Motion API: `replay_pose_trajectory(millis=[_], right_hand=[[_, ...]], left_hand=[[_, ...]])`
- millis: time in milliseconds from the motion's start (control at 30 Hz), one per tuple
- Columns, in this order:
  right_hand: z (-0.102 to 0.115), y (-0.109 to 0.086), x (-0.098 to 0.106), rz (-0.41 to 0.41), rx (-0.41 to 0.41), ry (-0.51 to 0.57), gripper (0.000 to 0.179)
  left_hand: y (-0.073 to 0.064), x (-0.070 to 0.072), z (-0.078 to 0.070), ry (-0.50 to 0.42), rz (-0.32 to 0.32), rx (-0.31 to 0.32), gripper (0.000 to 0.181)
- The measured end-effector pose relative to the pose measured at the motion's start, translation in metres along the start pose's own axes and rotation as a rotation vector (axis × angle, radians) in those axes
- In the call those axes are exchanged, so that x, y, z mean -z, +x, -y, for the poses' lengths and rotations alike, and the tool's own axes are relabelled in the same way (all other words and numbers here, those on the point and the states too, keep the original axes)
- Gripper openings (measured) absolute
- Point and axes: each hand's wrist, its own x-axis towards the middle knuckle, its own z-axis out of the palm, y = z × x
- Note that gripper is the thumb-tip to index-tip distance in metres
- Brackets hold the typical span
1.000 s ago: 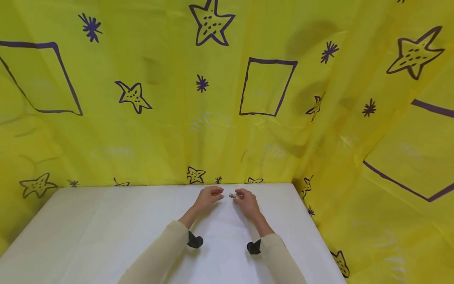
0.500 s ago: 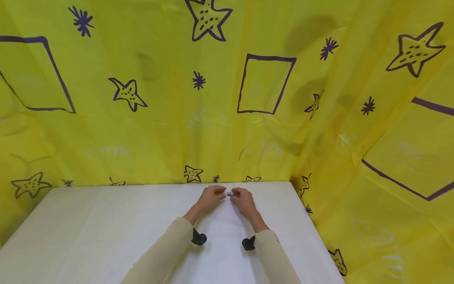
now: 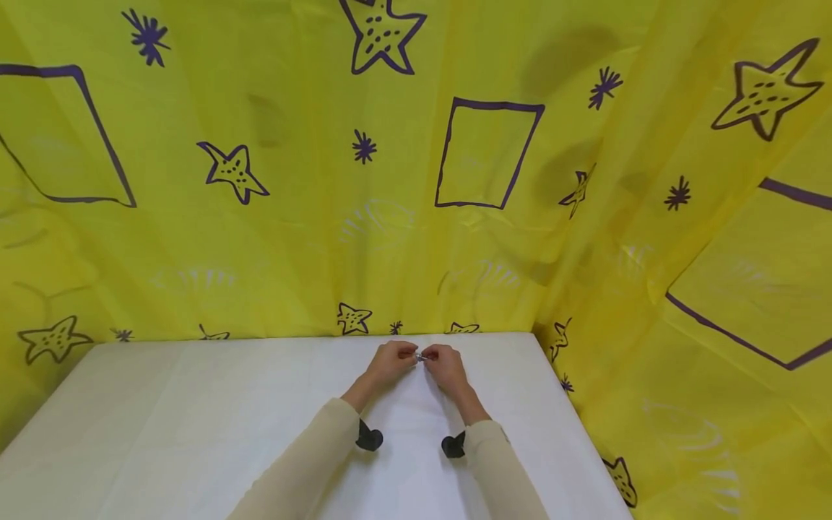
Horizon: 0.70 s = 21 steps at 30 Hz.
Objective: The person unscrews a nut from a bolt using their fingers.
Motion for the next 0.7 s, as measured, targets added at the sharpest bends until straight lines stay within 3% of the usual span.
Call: replay_pose_trajectory(millis=[200,467,700], right_hand=[[-0.001,-0.002,0.000,-0.001,0.031,0.020,0.012],[0.001,-0.004,-0.003,0.020,0.028,0.088,0.014],[0.000,-0.005,-0.003,0.022,-0.007,0.149,0.015]], left_hand=[[-0.001,-0.001,0.002,-0.010,-0.031,0.002,0.022],[-0.002,-0.001,0.008,0.020,-0.102,-0.060,0.007],[-0.002,0.001,0.012,-0.065,-0.106,-0.041,0.004]])
